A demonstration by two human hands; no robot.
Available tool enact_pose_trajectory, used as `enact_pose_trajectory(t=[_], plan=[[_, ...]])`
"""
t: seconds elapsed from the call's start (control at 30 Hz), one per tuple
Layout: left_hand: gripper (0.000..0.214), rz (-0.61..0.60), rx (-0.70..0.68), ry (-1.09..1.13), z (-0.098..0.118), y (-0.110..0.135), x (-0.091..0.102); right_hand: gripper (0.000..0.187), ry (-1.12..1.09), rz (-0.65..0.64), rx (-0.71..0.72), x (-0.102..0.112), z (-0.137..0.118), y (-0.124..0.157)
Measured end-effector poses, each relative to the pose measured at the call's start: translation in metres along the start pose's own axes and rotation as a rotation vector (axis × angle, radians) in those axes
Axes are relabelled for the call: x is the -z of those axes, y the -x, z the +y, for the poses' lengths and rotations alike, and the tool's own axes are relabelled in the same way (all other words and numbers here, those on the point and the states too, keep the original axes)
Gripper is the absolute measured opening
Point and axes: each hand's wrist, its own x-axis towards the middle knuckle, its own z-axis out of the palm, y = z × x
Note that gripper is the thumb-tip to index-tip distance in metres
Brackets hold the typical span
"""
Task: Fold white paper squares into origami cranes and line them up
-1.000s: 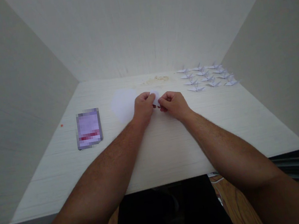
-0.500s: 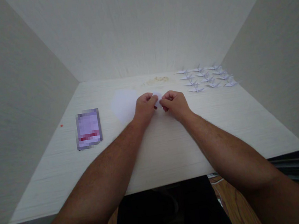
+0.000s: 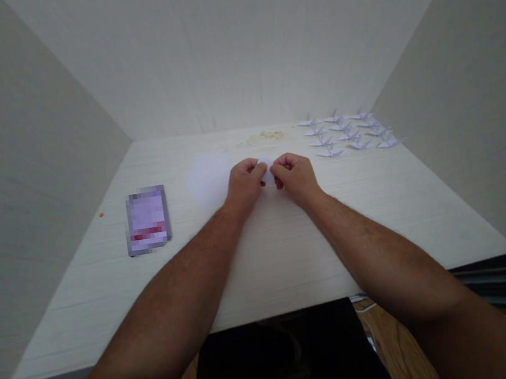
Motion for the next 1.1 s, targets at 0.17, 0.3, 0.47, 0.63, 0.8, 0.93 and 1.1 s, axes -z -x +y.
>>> enact_pose_trajectory(t=[0.17,0.3,0.47,0.63,0.8,0.93,1.1], plan=[[0.016,-0.058,-0.028,0.011,-0.0025,-0.0005,0.0005,0.018,-0.016,0.019,0.042,0.0013,0.0012,-0.0013],[0.017,-0.061,-0.003,0.051,-0.0041,-0.0015,0.0003,0.022,-0.034,0.003,0.043,0.0018,0.0005,-0.0018],[0.02,0.004,0.057,0.16,-0.002,-0.0025,0.0003,0.018,-0.124,-0.149,-0.059,0.0012,0.0031,-0.0012],[0.018,0.034,0.071,0.278,-0.0024,-0.0042,-0.0001,0.019,-0.191,-0.196,-0.08,0.0004,0.0084,-0.0009],[0.02,0.084,0.066,0.265,-0.0063,-0.0061,-0.0001,0.018,-0.112,-0.172,-0.05,-0.0002,0.0081,0.0001],[0.02,0.106,0.069,0.233,-0.0058,-0.0058,-0.0005,0.019,-0.015,-0.162,0.003,0.0003,0.0085,0.0011],[0.02,0.131,0.078,0.223,-0.0046,-0.005,-0.001,0.019,0.103,-0.151,0.07,0.0005,0.0077,0.0014]])
